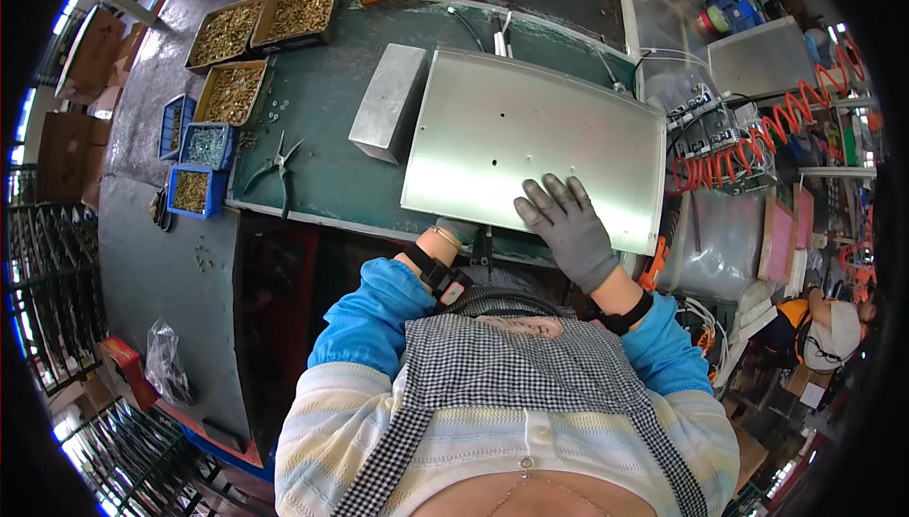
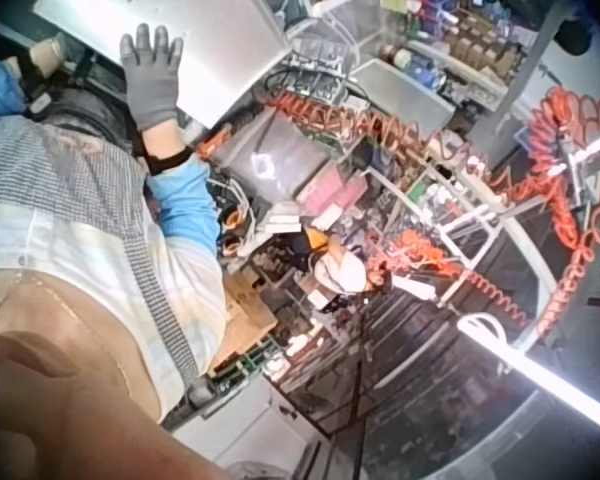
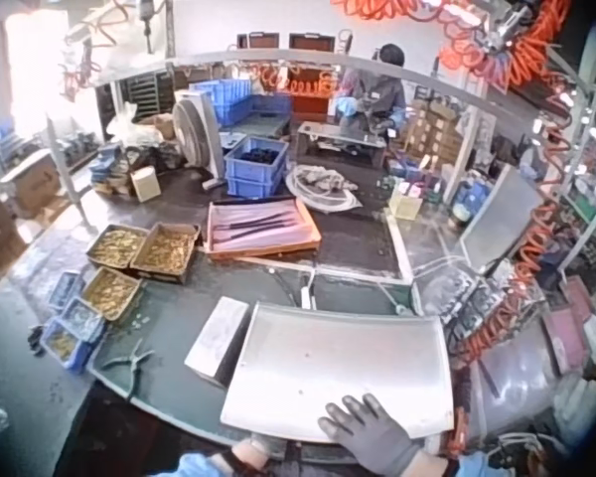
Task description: Assembling electronic components by mounting a circuit board and coils to a metal plate using an electric screwdriver.
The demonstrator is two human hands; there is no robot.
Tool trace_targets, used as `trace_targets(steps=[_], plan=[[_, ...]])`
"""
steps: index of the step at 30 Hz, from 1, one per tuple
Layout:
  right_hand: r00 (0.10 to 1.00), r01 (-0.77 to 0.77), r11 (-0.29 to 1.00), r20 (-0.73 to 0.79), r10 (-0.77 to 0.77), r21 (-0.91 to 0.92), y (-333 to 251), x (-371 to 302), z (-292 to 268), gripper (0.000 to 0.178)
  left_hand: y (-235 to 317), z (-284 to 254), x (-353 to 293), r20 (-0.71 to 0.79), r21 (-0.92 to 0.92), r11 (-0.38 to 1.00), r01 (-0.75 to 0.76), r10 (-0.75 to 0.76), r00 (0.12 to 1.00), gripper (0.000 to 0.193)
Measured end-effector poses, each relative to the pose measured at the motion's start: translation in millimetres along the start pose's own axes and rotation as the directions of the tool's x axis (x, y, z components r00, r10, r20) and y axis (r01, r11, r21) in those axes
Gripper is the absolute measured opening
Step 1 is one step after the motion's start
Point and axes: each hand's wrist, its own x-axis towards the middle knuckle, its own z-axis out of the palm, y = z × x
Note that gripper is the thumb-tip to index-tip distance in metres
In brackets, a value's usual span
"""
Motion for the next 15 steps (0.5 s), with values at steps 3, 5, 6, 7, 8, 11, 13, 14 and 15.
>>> trace_targets(steps=[3,5,6,7,8,11,13,14,15], plan=[[1.000,-0.002,1.000,0.000,0.002,0.006,-0.4,0.7,-0.5,0.049,1.4,1.1,0.3,0.000,-0.004,1.000,0.000,0.000,1.000,0.028],[1.000,-0.006,1.000,0.007,0.006,0.004,-0.6,0.9,-1.2,0.049,2.5,1.3,0.7,-0.002,-0.003,1.000,0.000,0.000,1.000,0.028],[1.000,-0.007,1.000,0.007,0.007,0.003,-0.7,0.8,-1.6,0.049,3.4,1.6,0.8,-0.004,-0.004,1.000,-0.001,0.001,1.000,0.028],[1.000,-0.010,1.000,0.007,0.010,0.004,-0.8,0.8,-2.1,0.050,4.0,1.6,1.3,-0.007,-0.003,1.000,0.002,-0.002,1.000,0.028],[1.000,-0.013,1.000,0.010,0.013,0.007,-0.8,0.8,-2.3,0.050,5.1,1.9,1.2,-0.008,-0.007,1.000,0.001,-0.001,1.000,0.028],[1.000,-0.013,1.000,0.007,0.013,0.023,-0.4,1.0,-2.4,0.049,7.0,2.5,1.9,-0.007,-0.008,1.000,-0.001,0.001,1.000,0.028],[1.000,-0.011,1.000,-0.003,0.011,0.024,-0.2,1.2,-1.8,0.049,7.7,2.7,1.4,-0.010,-0.007,1.000,-0.004,0.004,1.000,0.028],[1.000,-0.012,1.000,-0.005,0.012,0.026,0.0,1.3,-1.6,0.048,8.0,2.5,1.2,-0.009,-0.009,1.000,-0.004,0.004,1.000,0.028],[1.000,-0.008,1.000,-0.006,0.009,0.024,0.2,1.3,-1.3,0.048,8.3,2.2,0.4,-0.009,-0.010,1.000,-0.002,0.002,1.000,0.028]])
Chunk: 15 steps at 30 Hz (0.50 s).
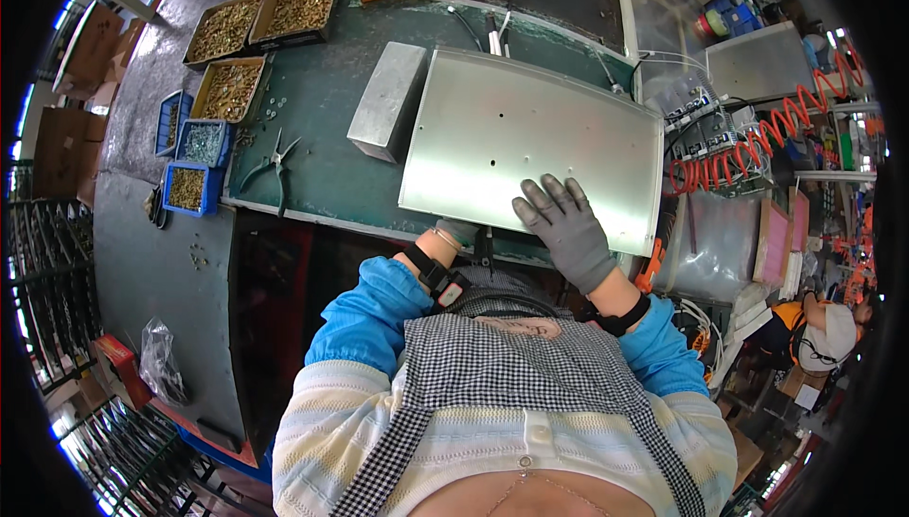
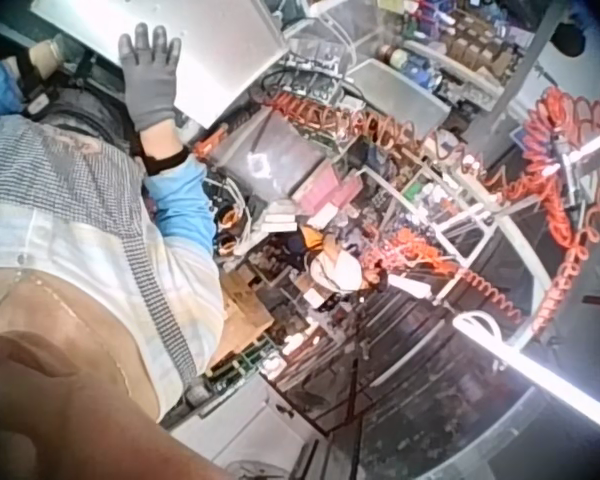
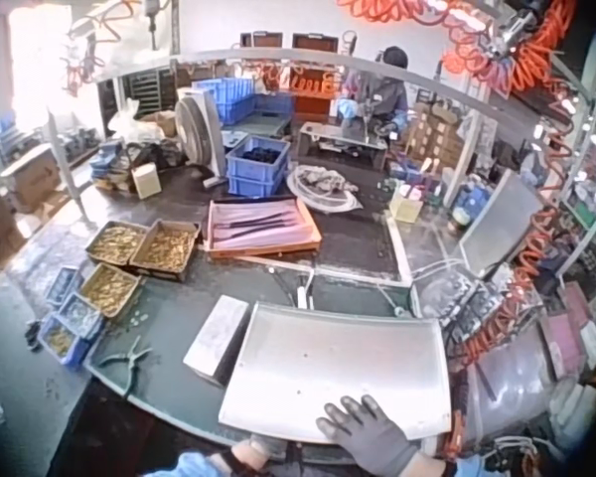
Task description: Assembling electronic components by mounting a circuit board and coils to a metal plate using an electric screwdriver.
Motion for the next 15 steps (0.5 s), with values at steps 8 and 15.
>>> trace_targets(steps=[8,15], plan=[[1.000,0.005,0.999,-0.011,-0.004,0.044,2.9,-0.3,-0.6,0.047,1.7,-10.0,-4.7,0.000,-0.008,1.000,-0.003,0.003,1.000,0.027],[1.000,-0.009,0.997,0.017,0.008,0.073,1.1,4.2,-6.2,0.048,5.4,-23.9,-6.3,-0.022,-0.027,0.999,-0.019,0.018,1.000,0.027]])
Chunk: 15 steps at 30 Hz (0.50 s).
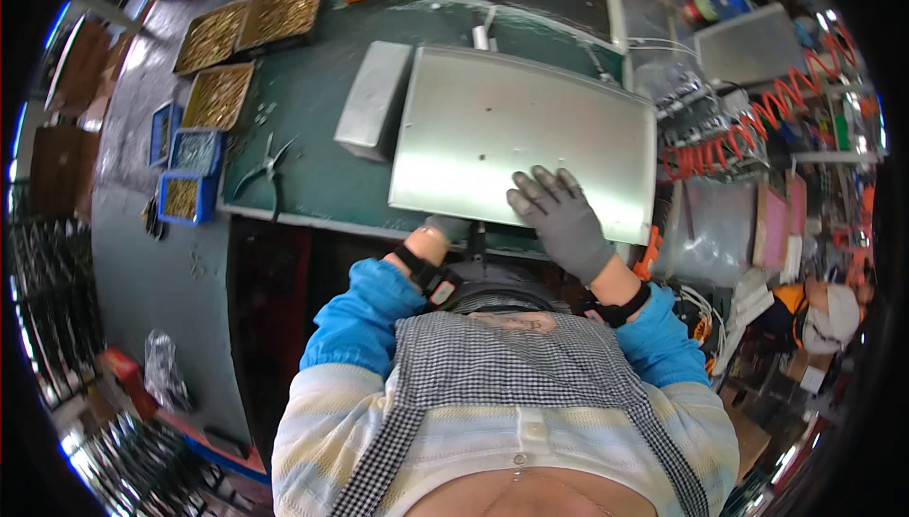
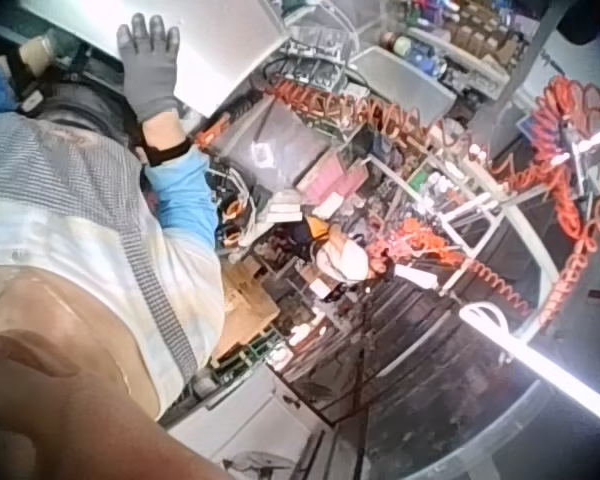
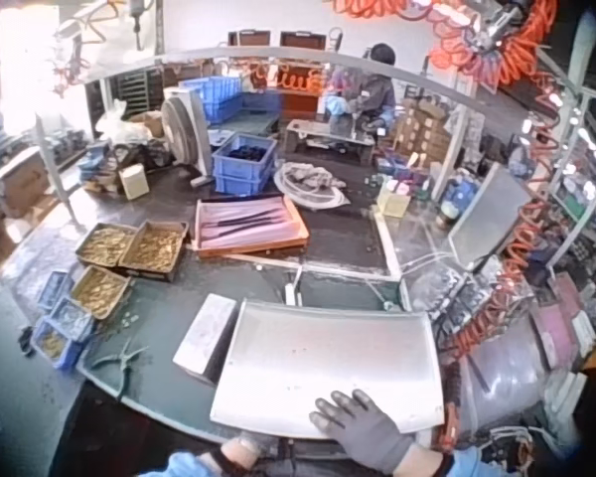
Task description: Assembling electronic components by mounting a circuit board and coils to a metal plate using an electric screwdriver.
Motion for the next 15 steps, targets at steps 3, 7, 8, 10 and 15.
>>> trace_targets(steps=[3,7,8,10,15], plan=[[0.986,-0.039,0.993,0.167,0.019,0.116,6.0,-3.9,-13.4,0.061,2.5,-16.5,-0.8,-0.014,-0.007,0.999,-0.031,0.031,0.999,0.027],[0.981,-0.065,0.960,-0.161,0.112,0.272,35.5,-33.2,-35.1,0.053,12.4,-46.1,-6.5,-0.042,-0.016,0.999,-0.048,0.047,0.998,0.027],[0.965,-0.103,0.964,-0.209,0.157,0.247,54.0,-49.0,-40.5,0.037,15.1,-52.8,-8.2,-0.060,-0.025,0.999,-0.040,0.038,0.997,0.027],[0.830,-0.378,0.888,-0.330,0.450,0.261,91.4,-89.1,-39.3,0.018,19.0,-64.2,-12.9,-0.087,-0.099,0.995,0.007,-0.016,0.996,0.027],[0.886,-0.460,0.884,-0.012,0.463,0.081,180.7,-200.8,9.1,0.037,17.6,-92.5,-39.9,-0.005,-0.449,0.793,0.412,-0.464,0.886,0.028]])
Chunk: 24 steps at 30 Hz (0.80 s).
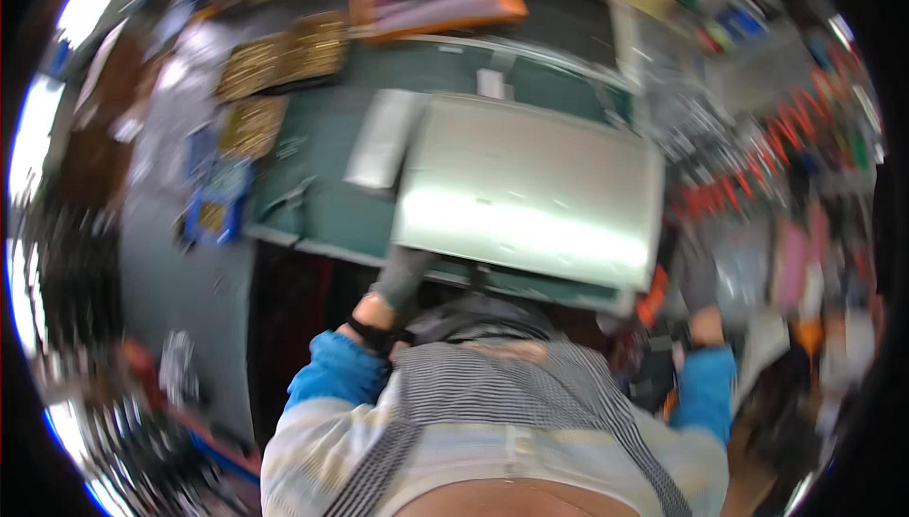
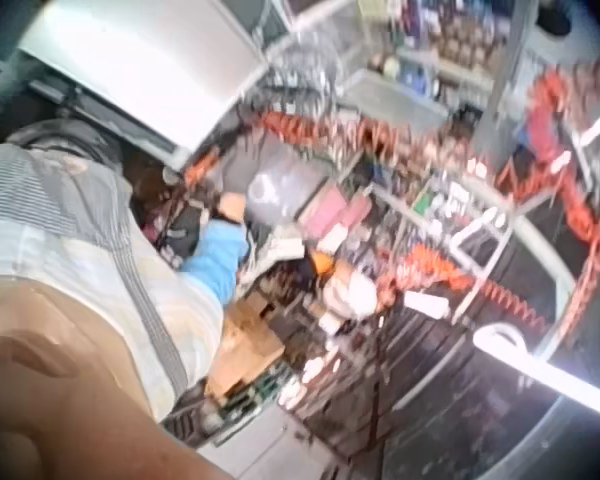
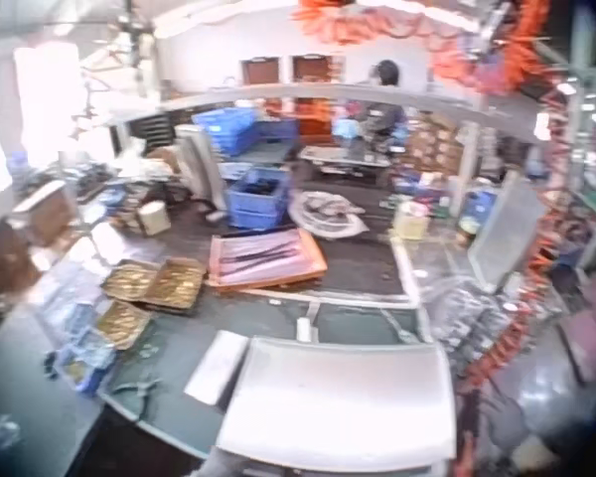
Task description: Assembling electronic components by mounting a circuit board and coils to a metal plate using an electric screwdriver.
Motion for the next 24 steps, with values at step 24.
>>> trace_targets(steps=[24], plan=[[0.866,-0.225,0.969,-0.477,0.149,-0.106,-77.9,-132.5,-48.3,0.046,-13.2,-382.7,117.5,-0.534,0.588,0.653,0.478,-0.131,0.836,0.063]])
